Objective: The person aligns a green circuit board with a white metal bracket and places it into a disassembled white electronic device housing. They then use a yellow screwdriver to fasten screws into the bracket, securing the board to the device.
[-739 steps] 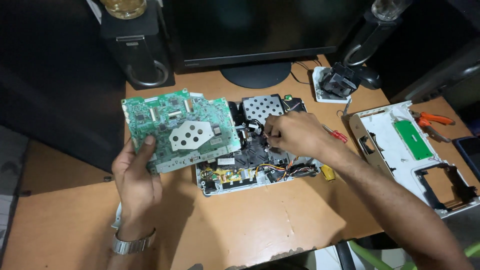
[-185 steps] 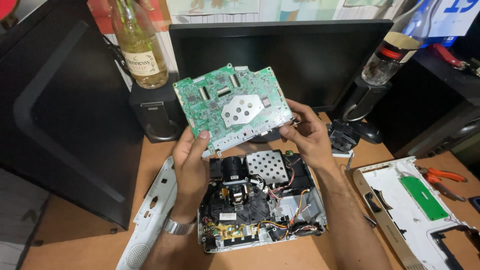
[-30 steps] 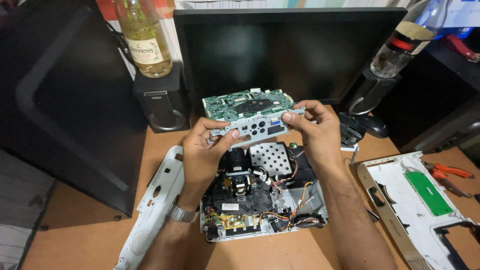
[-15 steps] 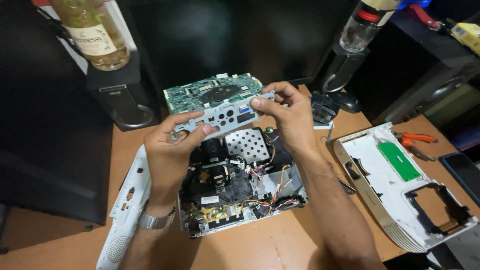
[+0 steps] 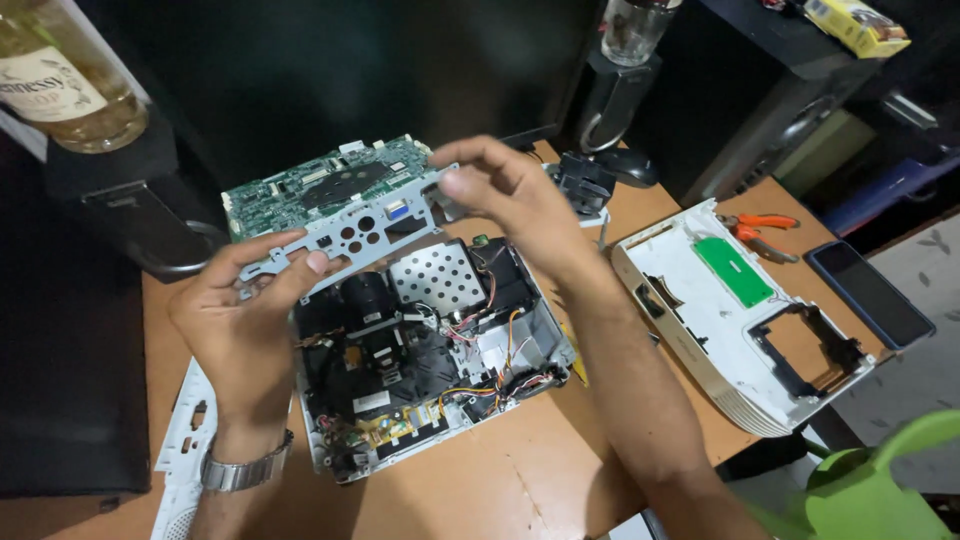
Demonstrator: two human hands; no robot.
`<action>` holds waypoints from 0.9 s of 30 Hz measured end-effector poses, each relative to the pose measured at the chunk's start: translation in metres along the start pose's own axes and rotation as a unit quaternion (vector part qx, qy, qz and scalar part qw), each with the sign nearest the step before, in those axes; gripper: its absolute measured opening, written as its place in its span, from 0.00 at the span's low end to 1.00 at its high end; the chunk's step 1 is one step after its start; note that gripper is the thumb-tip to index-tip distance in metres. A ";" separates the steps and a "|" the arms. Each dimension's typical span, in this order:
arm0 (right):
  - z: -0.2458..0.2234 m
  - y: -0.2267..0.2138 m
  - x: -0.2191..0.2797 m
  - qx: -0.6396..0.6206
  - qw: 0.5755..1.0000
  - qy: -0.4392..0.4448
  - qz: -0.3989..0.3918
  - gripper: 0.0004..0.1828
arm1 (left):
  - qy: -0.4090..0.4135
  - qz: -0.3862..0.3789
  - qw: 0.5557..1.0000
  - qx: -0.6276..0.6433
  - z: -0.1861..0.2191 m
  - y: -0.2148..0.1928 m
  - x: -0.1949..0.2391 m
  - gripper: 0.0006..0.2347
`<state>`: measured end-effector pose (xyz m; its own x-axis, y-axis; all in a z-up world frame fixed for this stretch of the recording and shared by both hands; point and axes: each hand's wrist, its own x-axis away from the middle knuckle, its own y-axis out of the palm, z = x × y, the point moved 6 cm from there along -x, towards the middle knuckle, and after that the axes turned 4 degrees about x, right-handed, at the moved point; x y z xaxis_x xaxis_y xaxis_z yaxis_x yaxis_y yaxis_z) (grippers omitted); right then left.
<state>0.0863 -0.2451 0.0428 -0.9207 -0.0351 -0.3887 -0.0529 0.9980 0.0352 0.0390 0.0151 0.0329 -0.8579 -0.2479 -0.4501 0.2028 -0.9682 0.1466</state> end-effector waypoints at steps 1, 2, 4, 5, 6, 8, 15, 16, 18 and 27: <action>-0.007 -0.005 -0.001 0.074 0.996 0.019 -0.046 0.23 | 0.001 -0.007 0.999 -0.035 0.005 0.002 0.002 0.10; -0.014 -0.011 -0.001 0.147 0.984 0.038 -0.092 0.26 | 0.002 -0.015 0.997 -0.070 0.009 0.005 0.004 0.07; -0.032 -0.033 0.003 0.150 0.987 0.060 -0.021 0.21 | -0.019 -0.009 0.998 -0.062 0.008 0.005 0.005 0.08; -0.041 -0.048 0.004 0.153 0.984 0.076 0.045 0.16 | -0.035 0.002 0.998 -0.053 0.006 0.005 0.005 0.09; -0.043 -0.065 0.008 0.155 0.984 0.077 0.048 0.16 | -0.037 -0.001 0.998 -0.051 0.005 0.007 0.005 0.09; -0.053 -0.093 0.015 0.265 0.964 0.025 0.019 0.08 | -0.011 -0.005 0.998 -0.066 0.008 0.008 0.007 0.08; 0.008 -0.128 0.062 0.372 0.905 0.201 0.049 0.13 | -0.010 -0.013 0.995 -0.098 0.006 0.014 0.010 0.06; 0.022 -0.133 0.064 0.406 0.880 0.239 0.053 0.14 | -0.007 -0.016 0.995 -0.102 0.006 0.014 0.010 0.07; 0.050 -0.142 0.065 0.438 0.853 0.278 0.057 0.15 | -0.006 -0.020 0.994 -0.107 0.007 0.015 0.011 0.07; 0.147 -0.158 0.019 0.560 0.820 0.114 -0.025 0.11 | -0.078 -0.033 0.991 -0.103 0.019 0.022 0.013 0.08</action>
<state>0.1337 -0.3953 -0.1052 -0.9834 0.0418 -0.1764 0.1778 0.4130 -0.8932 0.0231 -0.0093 0.0466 -0.9320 -0.1901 -0.3087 0.2215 -0.9727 -0.0696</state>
